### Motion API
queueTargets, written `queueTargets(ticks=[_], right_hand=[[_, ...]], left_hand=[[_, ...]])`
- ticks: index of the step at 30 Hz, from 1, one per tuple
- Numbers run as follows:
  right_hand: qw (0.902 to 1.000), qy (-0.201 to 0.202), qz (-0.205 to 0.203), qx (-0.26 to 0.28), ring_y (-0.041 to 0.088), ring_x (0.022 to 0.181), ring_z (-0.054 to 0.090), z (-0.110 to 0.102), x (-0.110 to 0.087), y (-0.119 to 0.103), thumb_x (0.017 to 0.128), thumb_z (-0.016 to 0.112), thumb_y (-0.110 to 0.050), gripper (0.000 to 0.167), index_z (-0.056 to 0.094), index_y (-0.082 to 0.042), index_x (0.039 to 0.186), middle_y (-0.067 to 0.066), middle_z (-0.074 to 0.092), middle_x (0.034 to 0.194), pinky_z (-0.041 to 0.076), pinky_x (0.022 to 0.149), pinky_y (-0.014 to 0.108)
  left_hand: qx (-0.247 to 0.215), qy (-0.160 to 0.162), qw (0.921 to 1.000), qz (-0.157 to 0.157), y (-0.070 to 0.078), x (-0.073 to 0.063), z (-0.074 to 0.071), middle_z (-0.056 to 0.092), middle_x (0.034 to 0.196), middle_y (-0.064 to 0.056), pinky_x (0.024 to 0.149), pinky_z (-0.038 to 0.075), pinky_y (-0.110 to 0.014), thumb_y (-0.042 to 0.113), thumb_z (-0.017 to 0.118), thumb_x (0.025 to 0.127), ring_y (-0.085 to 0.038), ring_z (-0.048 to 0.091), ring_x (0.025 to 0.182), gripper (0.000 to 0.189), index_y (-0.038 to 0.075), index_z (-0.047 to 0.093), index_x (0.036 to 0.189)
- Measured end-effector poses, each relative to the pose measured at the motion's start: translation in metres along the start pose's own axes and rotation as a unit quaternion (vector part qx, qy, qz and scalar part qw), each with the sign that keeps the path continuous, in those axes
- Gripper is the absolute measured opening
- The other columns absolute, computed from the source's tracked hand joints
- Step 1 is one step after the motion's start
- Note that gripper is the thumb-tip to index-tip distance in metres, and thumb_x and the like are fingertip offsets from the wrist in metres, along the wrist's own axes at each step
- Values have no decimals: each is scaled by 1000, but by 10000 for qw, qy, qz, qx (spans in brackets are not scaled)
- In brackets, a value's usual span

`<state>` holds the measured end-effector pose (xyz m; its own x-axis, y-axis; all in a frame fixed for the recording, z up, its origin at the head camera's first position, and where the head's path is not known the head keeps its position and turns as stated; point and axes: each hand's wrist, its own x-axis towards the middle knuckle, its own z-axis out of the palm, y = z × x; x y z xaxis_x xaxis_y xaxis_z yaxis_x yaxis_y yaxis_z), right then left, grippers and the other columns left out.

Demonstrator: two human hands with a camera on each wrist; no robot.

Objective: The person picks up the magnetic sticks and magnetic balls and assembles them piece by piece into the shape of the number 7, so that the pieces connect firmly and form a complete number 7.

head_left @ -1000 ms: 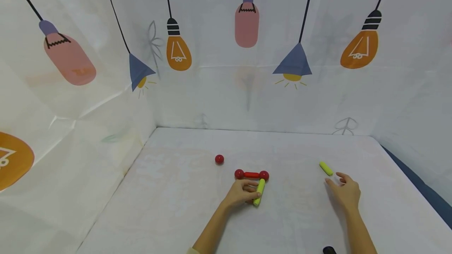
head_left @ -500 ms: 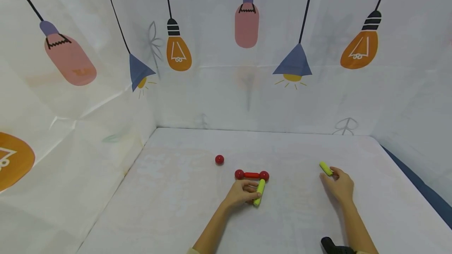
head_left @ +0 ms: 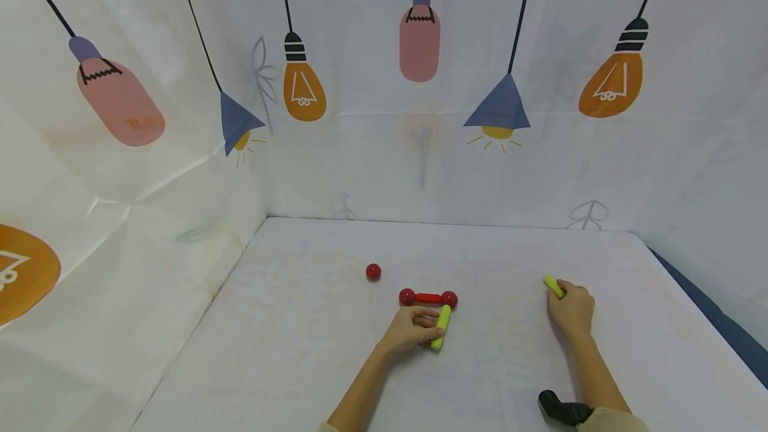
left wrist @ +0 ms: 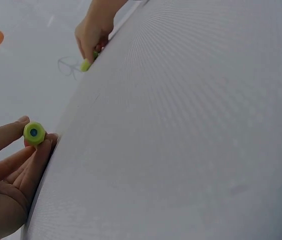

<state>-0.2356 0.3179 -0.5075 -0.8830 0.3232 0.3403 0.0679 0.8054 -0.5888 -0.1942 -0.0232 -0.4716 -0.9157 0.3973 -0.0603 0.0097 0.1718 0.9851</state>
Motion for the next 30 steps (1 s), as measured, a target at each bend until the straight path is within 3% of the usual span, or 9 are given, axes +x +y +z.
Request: queueTargets(ticks=[5,7,12,14,18,21,25,28,30], right_hand=[[9984,-408,354,150,50,95,47,-5,0,-4,86,49,-2,39,49,23,116,41,53,106,35,81,57],[9956,-668,557,336,51,100,46,-8,-1,-5,88,45,-4,42,46,23,120,41,50,111,37,84,58],[9822,-1326,1044,820,48,111,43,-17,-2,-9,93,42,-14,48,40,20,128,39,44,122,37,92,56],[9767,-1493,1210,951,47,111,43,-22,-4,-12,94,43,-18,51,39,19,129,38,43,124,38,92,54],[9689,-1637,1407,1212,40,104,48,-31,-8,-19,94,47,-24,54,41,18,129,37,45,122,45,82,37],[9613,-1762,1498,1498,24,90,55,-35,-12,-23,94,50,-25,56,42,17,129,33,51,117,45,69,24],[9424,-2006,1701,2069,6,73,53,-37,-15,-27,93,56,-26,60,40,17,131,11,63,97,47,62,20],[9246,-2131,1875,2540,2,70,54,-36,-17,-28,91,61,-27,64,38,16,132,-10,61,84,48,63,20],[9157,-2226,1930,2732,0,72,55,-35,-19,-30,90,62,-27,65,38,15,133,-16,60,81,48,65,19]], left_hand=[[26,-16,10000,73,-3,1,0,68,94,-15,65,54,-25,5,70,81,-19,63,84,31,-8,64,109],[63,9,10000,58,-12,6,1,68,94,-14,65,54,-26,5,70,81,-19,63,84,31,-6,64,109],[42,6,10000,32,-10,4,1,68,94,-13,65,54,-26,5,70,81,-17,63,84,31,-6,64,109],[13,-16,10000,35,-1,-1,-1,68,94,-14,65,54,-26,5,70,81,-18,63,84,31,-7,64,109],[24,6,10000,66,-1,-1,0,68,94,-16,65,55,-26,5,70,81,-19,64,84,31,-8,64,109],[32,31,10000,58,0,-1,0,68,93,-15,65,54,-26,5,70,81,-19,64,83,31,-7,64,108],[39,60,10000,25,0,-1,0,68,93,-13,65,54,-26,4,70,81,-18,63,83,31,-7,64,109],[27,57,10000,13,1,-2,0,68,92,-13,65,54,-26,4,70,80,-17,63,82,31,-7,64,109],[10,53,10000,26,1,-3,0,68,92,-13,65,54,-27,3,70,80,-17,63,82,32,-7,64,109]])
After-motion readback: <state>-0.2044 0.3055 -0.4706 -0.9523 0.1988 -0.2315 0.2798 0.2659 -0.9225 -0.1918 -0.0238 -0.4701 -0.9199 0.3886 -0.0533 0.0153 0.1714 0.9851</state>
